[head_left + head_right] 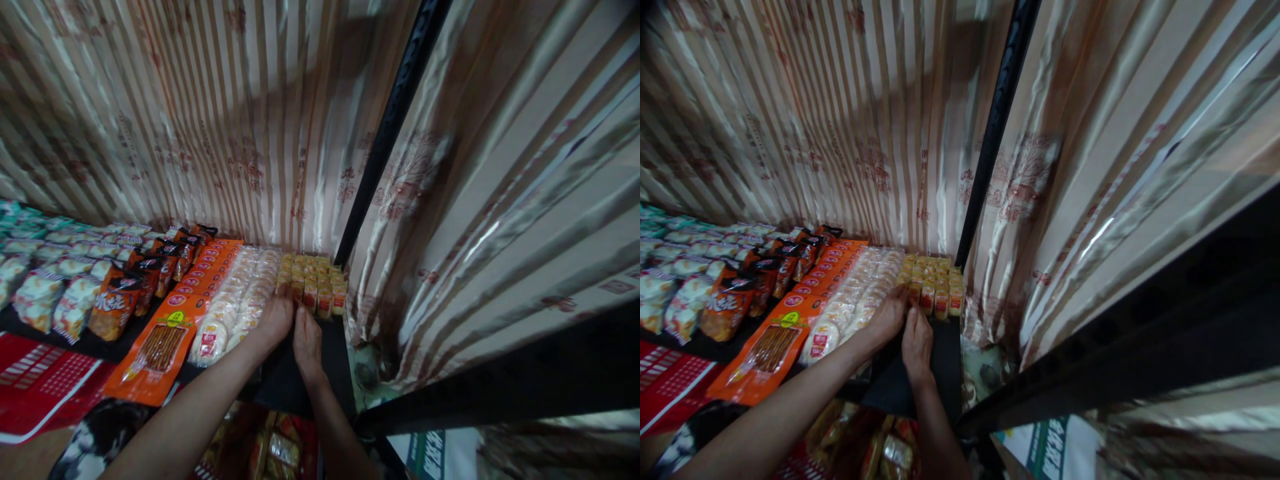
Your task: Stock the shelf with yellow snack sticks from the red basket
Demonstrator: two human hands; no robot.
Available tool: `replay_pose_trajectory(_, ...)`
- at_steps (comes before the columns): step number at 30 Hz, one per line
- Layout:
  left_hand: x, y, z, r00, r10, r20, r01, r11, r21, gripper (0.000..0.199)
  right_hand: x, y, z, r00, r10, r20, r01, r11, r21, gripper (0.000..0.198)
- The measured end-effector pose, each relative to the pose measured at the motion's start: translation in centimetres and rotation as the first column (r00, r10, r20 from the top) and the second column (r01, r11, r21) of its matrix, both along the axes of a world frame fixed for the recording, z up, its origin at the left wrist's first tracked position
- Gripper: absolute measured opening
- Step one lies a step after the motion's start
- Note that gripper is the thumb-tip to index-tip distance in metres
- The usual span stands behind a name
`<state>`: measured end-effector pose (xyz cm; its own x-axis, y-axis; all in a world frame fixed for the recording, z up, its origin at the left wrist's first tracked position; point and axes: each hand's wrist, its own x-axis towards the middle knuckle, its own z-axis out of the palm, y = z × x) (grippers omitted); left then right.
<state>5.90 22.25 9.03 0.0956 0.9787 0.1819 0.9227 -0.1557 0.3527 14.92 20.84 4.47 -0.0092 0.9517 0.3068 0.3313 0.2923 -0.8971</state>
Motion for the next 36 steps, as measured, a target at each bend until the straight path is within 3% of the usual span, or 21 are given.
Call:
replay_pose_trajectory(5, 0.0, -0.1, -0.5, 0.998, -0.017, 0.063, 0.019, 0.999, -0.029, 0.034, -0.1, 0.2, 0.0, 0.999, 0.000, -0.034, -0.001, 1.000, -0.030, 0.051)
replay_pose_trajectory(17, 0.6, -3.1, -1.4, 0.972, -0.012, 0.236, -0.009, 0.996, 0.088, 0.037, 0.0, -1.4, 0.7, 0.997, -0.018, -0.073, 0.016, 0.999, -0.029, 0.047)
replay_pose_trajectory(23, 0.5, -6.1, -1.0, 0.951, 0.024, 0.307, -0.038, 0.999, 0.038, 0.038, 0.3, -2.8, 1.2, 0.999, 0.005, -0.052, -0.005, 1.000, -0.004, 0.034)
replay_pose_trajectory(27, 0.7, -8.8, -0.9, 0.938, 0.028, 0.344, -0.029, 1.000, -0.003, 0.037, 0.6, -3.5, 1.3, 0.995, -0.030, -0.092, 0.020, 0.994, -0.106, 0.029)
replay_pose_trajectory(30, 0.5, -11.0, -1.5, 0.902, 0.031, 0.432, -0.035, 0.999, 0.001, 0.032, 0.9, -4.6, 1.9, 0.980, 0.073, -0.184, -0.107, 0.978, -0.181, 0.029)
replay_pose_trajectory(32, 0.0, -12.8, -2.1, 0.868, 0.043, 0.494, -0.055, 0.998, 0.010, 0.028, 1.2, -5.5, 2.3, 0.944, 0.247, -0.219, -0.298, 0.923, -0.244, 0.027)
replay_pose_trajectory(33, -0.3, -13.8, -2.4, 0.855, 0.057, 0.515, -0.068, 0.998, 0.003, 0.026, 1.4, -6.0, 2.5, 0.908, 0.349, -0.230, -0.406, 0.868, -0.286, 0.025)
replay_pose_trajectory(36, -1.5, -16.7, -3.8, 0.835, 0.106, 0.540, -0.076, 0.994, -0.078, 0.025, 1.8, -7.3, 2.3, 0.753, 0.606, -0.257, -0.651, 0.632, -0.420, 0.018)
